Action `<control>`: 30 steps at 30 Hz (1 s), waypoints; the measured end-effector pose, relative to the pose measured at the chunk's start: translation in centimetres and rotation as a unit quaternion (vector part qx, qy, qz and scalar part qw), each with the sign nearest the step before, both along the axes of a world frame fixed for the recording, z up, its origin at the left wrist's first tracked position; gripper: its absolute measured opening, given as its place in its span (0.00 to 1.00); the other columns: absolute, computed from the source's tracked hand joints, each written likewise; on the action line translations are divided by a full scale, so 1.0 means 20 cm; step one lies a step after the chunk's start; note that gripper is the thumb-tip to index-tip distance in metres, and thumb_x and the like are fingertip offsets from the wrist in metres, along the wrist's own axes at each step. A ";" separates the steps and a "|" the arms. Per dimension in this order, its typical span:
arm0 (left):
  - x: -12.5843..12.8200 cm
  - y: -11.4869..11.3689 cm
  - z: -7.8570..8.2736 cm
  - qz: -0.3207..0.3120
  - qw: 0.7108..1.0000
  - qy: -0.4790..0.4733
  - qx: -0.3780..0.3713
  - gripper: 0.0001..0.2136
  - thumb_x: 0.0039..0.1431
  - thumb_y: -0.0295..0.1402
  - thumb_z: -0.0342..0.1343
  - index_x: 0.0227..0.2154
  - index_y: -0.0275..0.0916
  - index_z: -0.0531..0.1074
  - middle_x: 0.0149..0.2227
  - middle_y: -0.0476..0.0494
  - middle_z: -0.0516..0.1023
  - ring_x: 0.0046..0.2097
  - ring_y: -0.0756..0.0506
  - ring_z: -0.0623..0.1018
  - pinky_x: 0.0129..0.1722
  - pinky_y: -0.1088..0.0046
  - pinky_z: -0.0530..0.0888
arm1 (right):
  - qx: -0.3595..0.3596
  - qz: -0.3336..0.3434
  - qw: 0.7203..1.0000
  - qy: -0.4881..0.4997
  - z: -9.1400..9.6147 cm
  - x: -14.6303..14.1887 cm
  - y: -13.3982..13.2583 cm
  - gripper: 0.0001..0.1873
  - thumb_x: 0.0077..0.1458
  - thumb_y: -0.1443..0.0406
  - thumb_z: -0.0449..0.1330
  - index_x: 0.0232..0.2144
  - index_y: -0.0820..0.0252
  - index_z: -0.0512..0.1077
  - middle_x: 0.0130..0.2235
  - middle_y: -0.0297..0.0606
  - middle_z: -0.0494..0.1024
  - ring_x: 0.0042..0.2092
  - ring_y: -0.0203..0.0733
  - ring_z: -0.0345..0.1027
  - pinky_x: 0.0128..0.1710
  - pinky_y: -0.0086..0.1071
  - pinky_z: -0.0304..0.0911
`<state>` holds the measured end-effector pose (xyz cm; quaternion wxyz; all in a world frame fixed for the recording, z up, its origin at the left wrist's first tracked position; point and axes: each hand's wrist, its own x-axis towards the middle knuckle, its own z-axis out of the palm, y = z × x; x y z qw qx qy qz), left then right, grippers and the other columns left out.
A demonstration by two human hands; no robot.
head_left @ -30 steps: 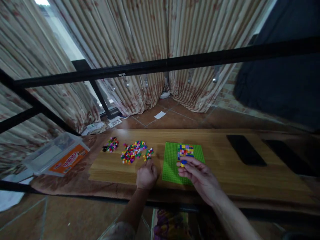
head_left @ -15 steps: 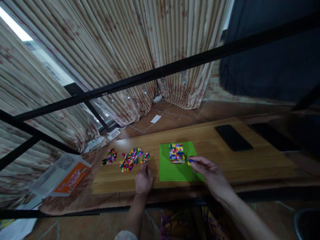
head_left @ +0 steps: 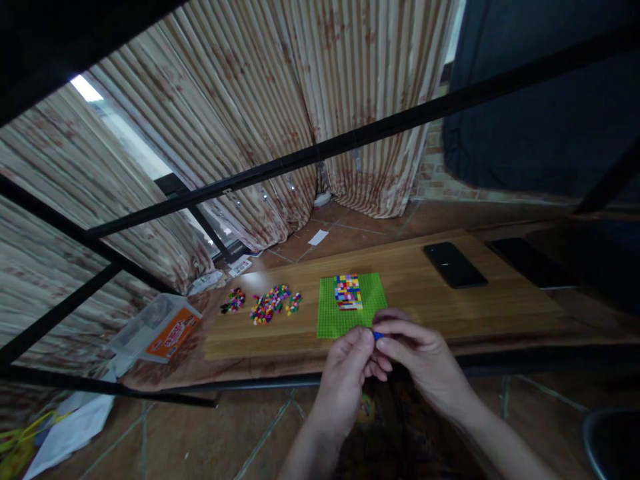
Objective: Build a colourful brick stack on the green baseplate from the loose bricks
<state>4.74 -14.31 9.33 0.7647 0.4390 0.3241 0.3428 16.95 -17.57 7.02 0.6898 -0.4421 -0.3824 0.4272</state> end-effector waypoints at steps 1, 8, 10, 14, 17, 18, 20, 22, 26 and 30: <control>0.00 -0.01 0.01 -0.001 1.000 0.002 0.002 0.18 0.52 0.47 0.61 0.27 0.33 0.72 0.22 0.49 0.71 0.25 0.53 0.69 0.26 0.78 0.66 | 0.004 0.003 1.000 -0.019 0.01 0.00 -0.02 0.07 0.45 0.59 0.68 0.30 0.51 0.80 0.40 0.37 0.75 0.39 0.40 0.71 0.35 0.31 0.70; -0.06 -0.07 0.04 -0.011 0.998 0.003 -0.060 0.15 0.46 0.41 0.66 0.23 0.32 0.72 0.19 0.51 0.68 0.20 0.56 0.63 0.22 0.79 0.60 | 0.031 0.048 0.979 -0.197 0.07 0.05 -0.13 0.09 0.52 0.59 0.63 0.36 0.49 0.79 0.38 0.39 0.75 0.41 0.42 0.70 0.38 0.32 0.68; -0.08 -0.09 0.04 -0.013 0.995 0.002 -0.098 0.15 0.44 0.40 0.68 0.22 0.32 0.72 0.19 0.51 0.68 0.20 0.57 0.62 0.21 0.79 0.59 | 0.041 0.063 0.970 -0.233 0.07 0.05 -0.14 0.08 0.54 0.60 0.62 0.37 0.49 0.79 0.35 0.38 0.75 0.39 0.41 0.71 0.38 0.31 0.67; -0.10 -0.12 0.03 0.001 0.989 -0.021 -0.148 0.15 0.42 0.38 0.69 0.22 0.32 0.72 0.19 0.51 0.68 0.20 0.57 0.61 0.20 0.80 0.58 | 0.057 0.044 0.966 -0.249 0.07 0.02 -0.16 0.06 0.55 0.62 0.61 0.31 0.50 0.78 0.33 0.36 0.76 0.37 0.40 0.70 0.36 0.30 0.66; -0.11 -0.13 0.01 0.011 0.984 -0.041 -0.173 0.14 0.42 0.37 0.69 0.22 0.32 0.72 0.19 0.51 0.67 0.20 0.57 0.61 0.20 0.81 0.57 | 0.061 0.030 0.968 -0.240 0.04 -0.02 -0.16 0.05 0.54 0.62 0.61 0.30 0.50 0.78 0.33 0.36 0.76 0.36 0.40 0.71 0.36 0.31 0.66; -0.12 -0.13 0.00 0.014 0.983 -0.044 -0.178 0.14 0.42 0.36 0.69 0.22 0.32 0.72 0.19 0.51 0.67 0.20 0.57 0.61 0.20 0.81 0.56 | 0.060 0.027 0.970 -0.233 0.03 -0.03 -0.16 0.05 0.54 0.61 0.61 0.30 0.50 0.78 0.33 0.37 0.76 0.36 0.41 0.71 0.36 0.31 0.67; -0.12 -0.13 -0.01 0.013 0.981 -0.051 -0.184 0.14 0.42 0.35 0.69 0.22 0.32 0.71 0.20 0.51 0.66 0.20 0.58 0.60 0.20 0.81 0.56 | 0.053 0.012 0.976 -0.211 0.02 -0.04 -0.15 0.06 0.53 0.60 0.62 0.28 0.51 0.78 0.32 0.37 0.76 0.35 0.41 0.71 0.35 0.31 0.67; -0.12 -0.14 -0.02 0.010 0.981 -0.065 -0.183 0.13 0.43 0.34 0.69 0.23 0.32 0.72 0.20 0.52 0.65 0.20 0.58 0.59 0.20 0.82 0.55 | 0.044 -0.012 0.983 -0.181 0.00 -0.05 -0.14 0.06 0.52 0.59 0.63 0.27 0.51 0.78 0.32 0.38 0.77 0.36 0.42 0.72 0.35 0.31 0.68; -0.11 -0.13 -0.05 0.032 0.982 -0.073 -0.172 0.12 0.45 0.34 0.68 0.31 0.33 0.75 0.22 0.53 0.66 0.20 0.59 0.61 0.20 0.82 0.57 | -0.016 -0.034 0.997 -0.074 -0.04 -0.03 -0.07 0.10 0.47 0.55 0.65 0.28 0.54 0.79 0.29 0.37 0.78 0.32 0.41 0.72 0.31 0.32 0.69; -0.15 -0.10 -0.16 0.028 0.988 -0.029 -0.151 0.16 0.45 0.37 0.68 0.36 0.33 0.77 0.21 0.52 0.68 0.20 0.57 0.63 0.20 0.80 0.61 | -0.090 -0.059 0.994 -0.029 -0.16 0.07 0.07 0.18 0.42 0.51 0.67 0.30 0.58 0.79 0.25 0.36 0.78 0.26 0.39 0.70 0.29 0.33 0.68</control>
